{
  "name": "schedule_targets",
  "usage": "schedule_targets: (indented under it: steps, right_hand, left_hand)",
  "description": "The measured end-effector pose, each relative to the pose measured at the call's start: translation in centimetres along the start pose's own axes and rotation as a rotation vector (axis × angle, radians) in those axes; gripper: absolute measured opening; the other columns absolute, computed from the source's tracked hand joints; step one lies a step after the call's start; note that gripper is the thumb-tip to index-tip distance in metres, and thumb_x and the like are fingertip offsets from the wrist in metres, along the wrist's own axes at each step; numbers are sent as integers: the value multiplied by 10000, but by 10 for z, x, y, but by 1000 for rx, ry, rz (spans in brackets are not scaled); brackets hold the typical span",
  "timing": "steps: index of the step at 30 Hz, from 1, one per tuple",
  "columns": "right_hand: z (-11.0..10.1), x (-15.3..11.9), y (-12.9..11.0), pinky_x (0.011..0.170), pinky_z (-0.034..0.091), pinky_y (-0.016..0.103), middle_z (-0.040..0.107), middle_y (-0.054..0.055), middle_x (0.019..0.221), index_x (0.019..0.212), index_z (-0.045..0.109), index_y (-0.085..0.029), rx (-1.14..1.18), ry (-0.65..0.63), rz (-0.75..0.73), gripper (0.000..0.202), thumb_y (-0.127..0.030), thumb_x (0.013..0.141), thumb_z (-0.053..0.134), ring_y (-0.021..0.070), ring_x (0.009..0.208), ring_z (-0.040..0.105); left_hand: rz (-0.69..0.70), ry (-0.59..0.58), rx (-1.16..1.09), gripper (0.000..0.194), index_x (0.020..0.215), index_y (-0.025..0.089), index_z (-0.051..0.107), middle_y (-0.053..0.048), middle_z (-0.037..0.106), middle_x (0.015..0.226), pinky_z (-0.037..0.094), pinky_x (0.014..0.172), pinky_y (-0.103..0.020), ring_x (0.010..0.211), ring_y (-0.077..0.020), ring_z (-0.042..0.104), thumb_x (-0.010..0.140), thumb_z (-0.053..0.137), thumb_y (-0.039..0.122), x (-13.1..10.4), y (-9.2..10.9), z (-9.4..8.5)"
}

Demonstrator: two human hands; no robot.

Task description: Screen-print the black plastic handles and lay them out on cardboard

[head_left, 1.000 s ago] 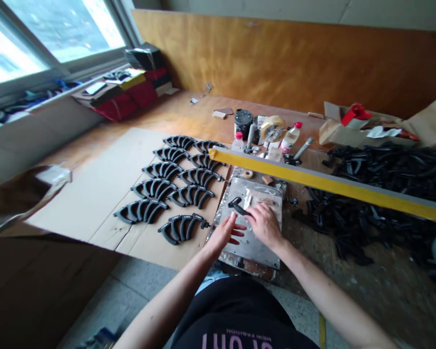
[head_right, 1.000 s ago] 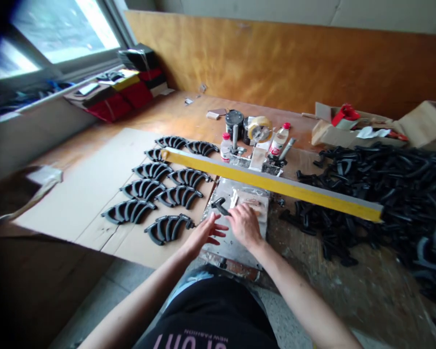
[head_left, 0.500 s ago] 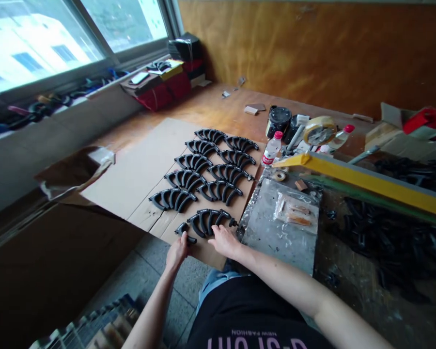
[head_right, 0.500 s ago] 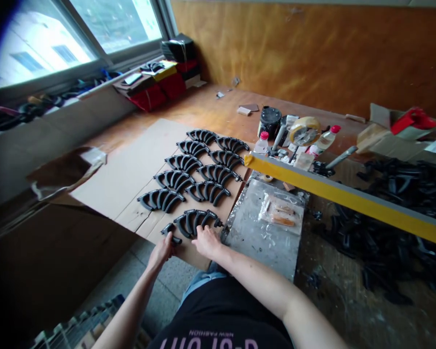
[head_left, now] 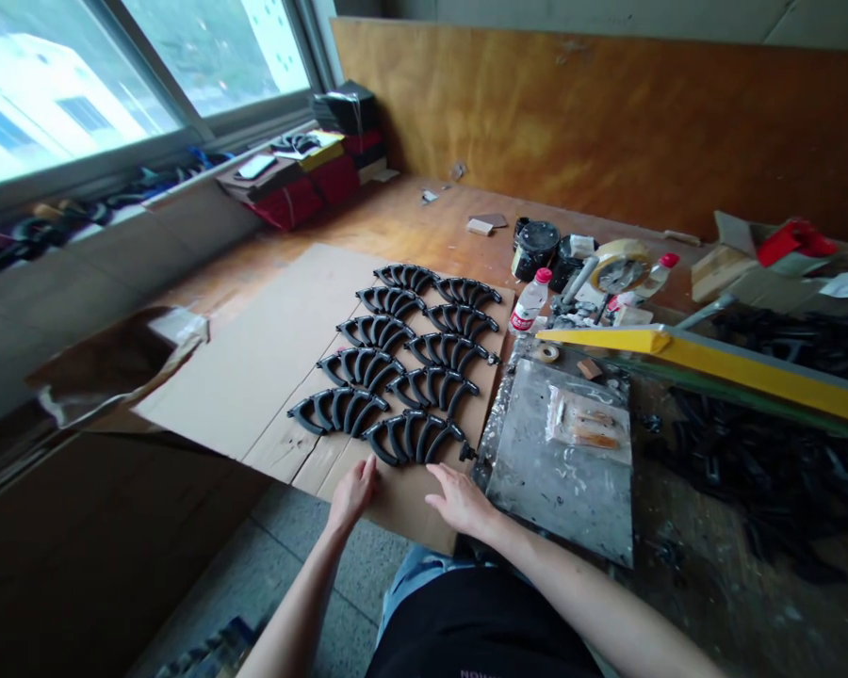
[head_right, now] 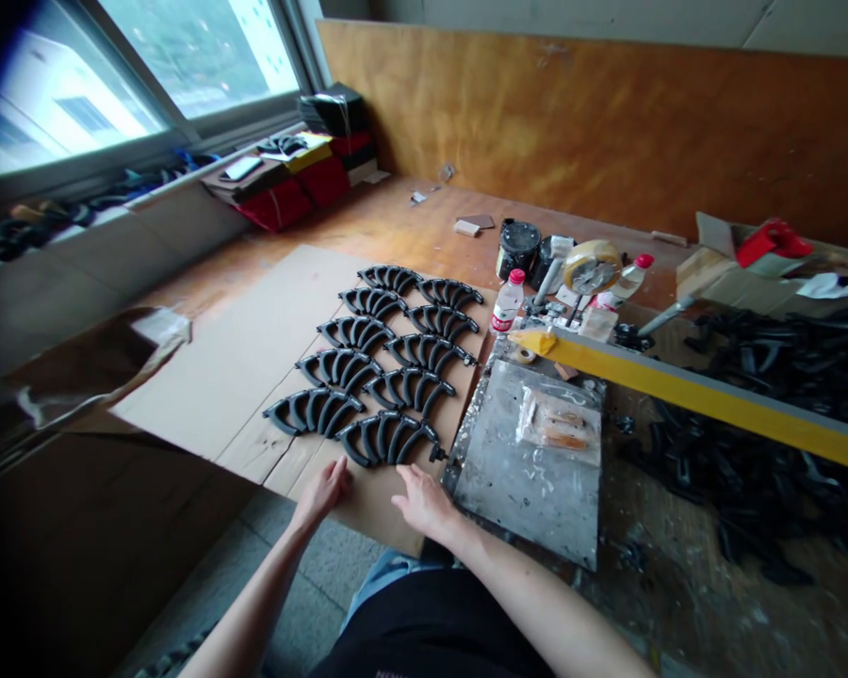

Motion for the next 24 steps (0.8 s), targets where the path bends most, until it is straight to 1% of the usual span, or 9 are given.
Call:
schedule_targets:
  steps: [3, 6, 10, 13, 16, 18, 20, 22, 24]
  right_hand:
    - [12, -16, 10, 1131, 359, 393, 541, 159, 1401, 1308, 598, -140, -68, -9, -21, 465, -253, 857, 600, 269, 1312, 496]
    - [25, -22, 9, 1146, 336, 423, 521, 132, 1427, 1283, 624, -166, -185, 14, -89, 432, -246, 861, 574, 284, 1337, 458]
    - [49, -18, 5, 1115, 378, 465, 475, 92, 1475, 1305, 610, -225, -323, 17, -140, 452, -235, 859, 540, 313, 1359, 426]
    - [76, -8, 7, 1110, 383, 503, 424, 79, 1516, 1334, 587, -270, -406, -45, -150, 489, -272, 845, 564, 337, 1387, 392]
    - [103, 10, 3, 1123, 359, 543, 346, 77, 1558, 1361, 560, -298, -445, -85, -194, 528, -315, 834, 598, 363, 1413, 342]
    - [119, 28, -5, 1138, 334, 556, 304, 72, 1575, 1388, 530, -311, -461, -104, -223, 584, -308, 813, 630, 376, 1427, 309]
    - [136, 49, -15, 1150, 318, 553, 294, 72, 1578, 1412, 501, -318, -473, -146, -224, 682, -272, 758, 687, 389, 1434, 285]
    - [153, 68, -31, 1158, 304, 554, 281, 79, 1581, 1439, 463, -321, -470, -167, -230, 784, -245, 705, 730, 398, 1440, 263]
    - [164, 84, -56, 1166, 278, 568, 230, 88, 1597, 1479, 393, -323, -455, -127, -255, 860, -261, 696, 745, 399, 1452, 227]
  left_hand:
    - [-45, 21, -143, 479, 739, 217, 562, -24, 592, 534, 434, 525, -314, 526, -220, 593, 849, 365, 640, -9, -27, -13]
    - [-127, 124, -299, 423, 753, 202, 539, -8, 577, 536, 408, 488, -279, 481, -177, 550, 846, 396, 589, -19, -61, -37]
    - [-273, 333, -482, 318, 813, 181, 541, -45, 645, 689, 454, 520, -268, 555, -159, 595, 843, 469, 490, -29, -111, -87]
    - [-357, 463, -595, 248, 872, 171, 547, -87, 673, 838, 504, 569, -281, 660, -171, 645, 851, 506, 414, -20, -141, -132]
    - [-386, 555, -694, 194, 910, 161, 549, -110, 665, 920, 530, 606, -276, 758, -183, 663, 857, 532, 346, 13, -161, -185]
    - [-390, 598, -747, 189, 933, 151, 557, -120, 660, 955, 545, 632, -274, 802, -190, 665, 857, 545, 324, 46, -171, -224]
    - [-392, 620, -784, 200, 945, 140, 573, -126, 660, 955, 556, 652, -280, 819, -199, 667, 854, 554, 317, 84, -178, -264]
    - [-392, 614, -791, 207, 945, 133, 593, -119, 662, 906, 563, 664, -291, 804, -207, 670, 852, 552, 313, 123, -181, -303]
    - [-384, 584, -757, 210, 942, 135, 610, -96, 651, 811, 565, 662, -305, 763, -213, 671, 854, 533, 309, 158, -179, -337]
Point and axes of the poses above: each hand's wrist, its own x-axis towards the middle knuckle, its own z-axis out of the palm, y = z × x, the point moved 10 cm from there along x, towards the middle knuckle
